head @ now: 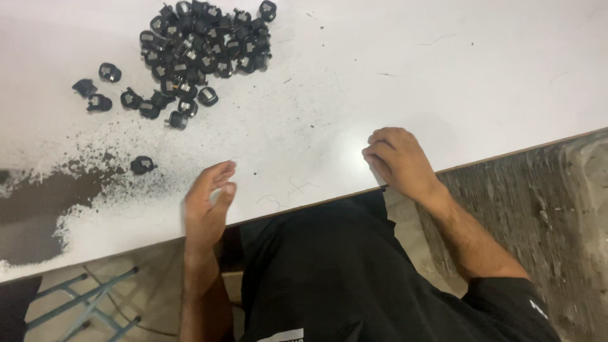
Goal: The person sits at a white workbench assembling omni wheels, fitting black roller components onto wheel hubs by hand and pressing them into place, using a small hand tool to help seat the rollers. Completed wheel hubs accumulate on the table as the person works through the parts one at a time.
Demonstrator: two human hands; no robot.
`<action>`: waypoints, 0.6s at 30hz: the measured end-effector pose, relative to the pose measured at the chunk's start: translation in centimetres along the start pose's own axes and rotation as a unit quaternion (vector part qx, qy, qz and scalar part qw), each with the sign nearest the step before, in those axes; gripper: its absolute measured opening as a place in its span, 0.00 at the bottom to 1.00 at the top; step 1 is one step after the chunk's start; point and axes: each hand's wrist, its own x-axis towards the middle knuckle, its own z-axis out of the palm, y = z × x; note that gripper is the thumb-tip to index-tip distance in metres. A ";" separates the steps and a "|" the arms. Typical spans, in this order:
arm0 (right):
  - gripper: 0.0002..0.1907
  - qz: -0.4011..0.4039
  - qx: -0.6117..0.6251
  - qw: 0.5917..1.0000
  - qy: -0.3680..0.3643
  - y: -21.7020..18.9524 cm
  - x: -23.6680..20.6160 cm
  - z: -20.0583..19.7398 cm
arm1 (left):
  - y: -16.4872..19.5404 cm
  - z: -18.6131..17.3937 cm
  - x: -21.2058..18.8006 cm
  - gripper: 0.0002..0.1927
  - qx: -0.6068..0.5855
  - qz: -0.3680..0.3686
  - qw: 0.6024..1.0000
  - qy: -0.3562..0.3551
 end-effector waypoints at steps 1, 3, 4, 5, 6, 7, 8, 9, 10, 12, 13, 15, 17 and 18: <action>0.13 0.005 -0.021 1.000 0.010 0.3 -0.5 -0.3 | -0.6 -0.8 -1.3 0.25 -0.037 -0.013 0.999 0.032; 0.19 -0.005 -0.048 0.998 0.028 1.2 -1.0 -0.6 | -1.8 -2.2 -4.0 0.24 -0.067 -0.027 0.993 0.093; 0.26 -0.006 -0.088 0.995 0.037 1.8 -1.4 -0.9 | -2.4 -2.8 -4.8 0.23 -0.064 -0.025 0.991 0.116; 0.33 -0.009 -0.130 0.990 0.046 2.4 -1.8 -1.2 | -3.0 -3.3 -5.4 0.23 -0.063 -0.021 0.988 0.140; 0.30 0.020 -0.150 0.988 0.019 2.7 -2.5 -1.4 | -3.4 -3.7 -5.8 0.21 -0.033 -0.011 0.987 0.156; 0.26 0.048 -0.173 0.984 -0.006 3.1 -3.4 -1.6 | -3.7 -4.0 -5.6 0.20 -0.004 0.000 0.985 0.172; 0.21 0.042 -0.157 0.987 0.011 3.4 -4.2 -1.3 | -3.8 -3.9 -5.1 0.19 0.024 0.008 0.982 0.187; 0.17 0.039 -0.141 0.989 0.028 3.5 -5.0 -0.6 | -3.6 -3.4 -4.0 0.19 0.050 0.016 0.979 0.197; 0.15 0.041 -0.131 0.989 0.047 4.2 -5.3 0.0 | -3.0 -2.2 -3.0 0.18 0.098 0.035 0.972 0.209; 0.14 0.050 -0.114 0.989 0.086 5.4 -6.2 1.2 | -1.7 1.3 0.9 0.24 0.182 0.078 0.970 0.141; 0.14 0.065 -0.114 0.987 0.097 5.9 -6.7 1.5 | -0.9 3.6 2.9 0.32 0.267 0.063 0.960 0.050; 0.16 0.095 -0.115 0.983 0.109 6.7 -7.6 1.8 | 0.8 8.8 6.6 0.40 0.345 0.096 0.930 -0.085; 0.15 0.100 -0.134 0.980 0.107 7.1 -8.1 2.1 | 0.9 10.9 7.0 0.41 0.377 0.133 0.903 -0.158; 0.14 0.090 -0.155 0.978 0.106 7.2 -8.1 1.9 | 0.8 11.4 5.9 0.41 0.397 0.151 0.888 -0.176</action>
